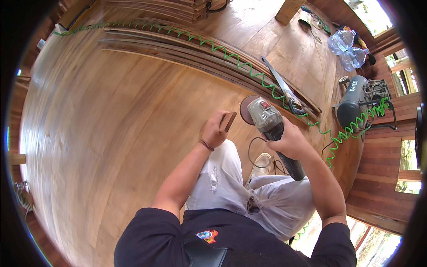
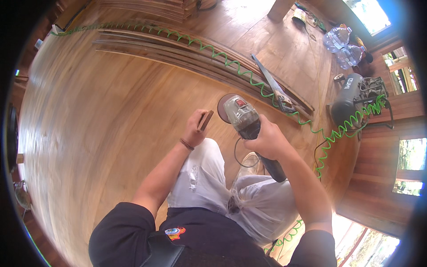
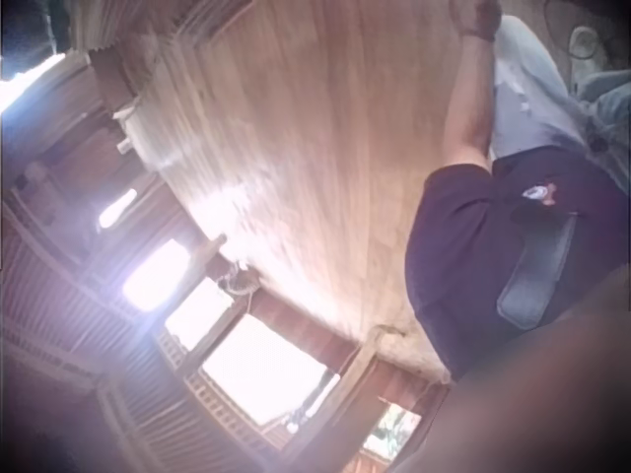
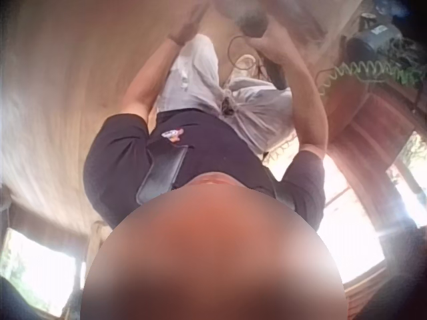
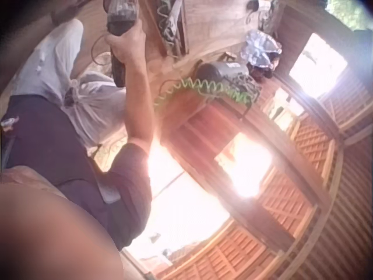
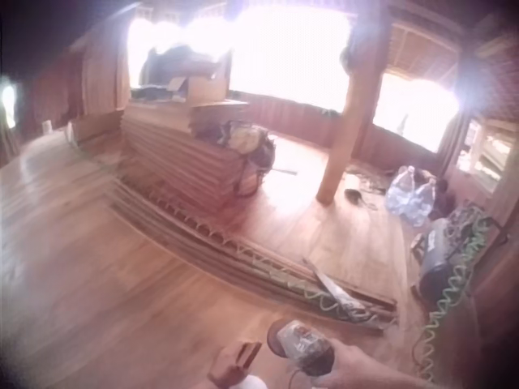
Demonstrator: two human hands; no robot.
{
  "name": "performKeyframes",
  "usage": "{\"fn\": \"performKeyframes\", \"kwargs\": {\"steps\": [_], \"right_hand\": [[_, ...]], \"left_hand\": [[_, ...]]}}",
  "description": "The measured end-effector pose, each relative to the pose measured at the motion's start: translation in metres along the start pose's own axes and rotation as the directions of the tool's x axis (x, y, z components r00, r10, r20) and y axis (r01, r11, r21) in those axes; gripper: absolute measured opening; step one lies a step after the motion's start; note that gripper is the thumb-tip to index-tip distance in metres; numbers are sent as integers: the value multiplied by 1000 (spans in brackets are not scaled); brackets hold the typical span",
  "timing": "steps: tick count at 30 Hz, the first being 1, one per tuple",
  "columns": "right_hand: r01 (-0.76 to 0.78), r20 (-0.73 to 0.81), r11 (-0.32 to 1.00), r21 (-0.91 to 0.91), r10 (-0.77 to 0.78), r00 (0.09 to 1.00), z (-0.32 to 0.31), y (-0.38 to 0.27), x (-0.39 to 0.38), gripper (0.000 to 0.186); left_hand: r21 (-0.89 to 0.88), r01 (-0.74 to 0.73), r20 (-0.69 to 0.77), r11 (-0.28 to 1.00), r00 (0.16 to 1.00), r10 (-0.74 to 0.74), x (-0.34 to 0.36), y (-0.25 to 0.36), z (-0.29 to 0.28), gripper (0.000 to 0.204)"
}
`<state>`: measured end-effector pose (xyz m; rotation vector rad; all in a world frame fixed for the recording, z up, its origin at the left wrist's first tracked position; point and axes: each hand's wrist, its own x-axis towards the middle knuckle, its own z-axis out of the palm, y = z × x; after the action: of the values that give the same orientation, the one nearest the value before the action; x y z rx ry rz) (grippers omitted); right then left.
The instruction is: The person sands a small wooden strip with an angle grinder, then fits it into a gap in the wooden floor. They repeatedly adjust and tap the strip into place using a chisel.
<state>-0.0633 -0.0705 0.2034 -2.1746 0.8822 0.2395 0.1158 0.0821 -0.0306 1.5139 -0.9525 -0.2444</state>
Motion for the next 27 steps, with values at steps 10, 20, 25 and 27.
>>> {"fn": "performKeyframes", "kwargs": {"steps": [10,20,25,27], "right_hand": [[-15,123,995,94,3,992,12,2,-4,69],[-8,140,999,48,1,990,10,1,-5,65],[-19,179,980,196,-17,984,10,2,-2,61],[-37,163,973,226,0,987,7,4,-4,60]], "left_hand": [[14,9,-3,1000,1000,-9,-2,-3,4,35],[54,-33,10,998,999,32,-1,-2,4,32],[32,-36,51,999,998,34,-2,-5,8,35],[31,-17,75,999,997,14,-5,-4,7,35]]}}
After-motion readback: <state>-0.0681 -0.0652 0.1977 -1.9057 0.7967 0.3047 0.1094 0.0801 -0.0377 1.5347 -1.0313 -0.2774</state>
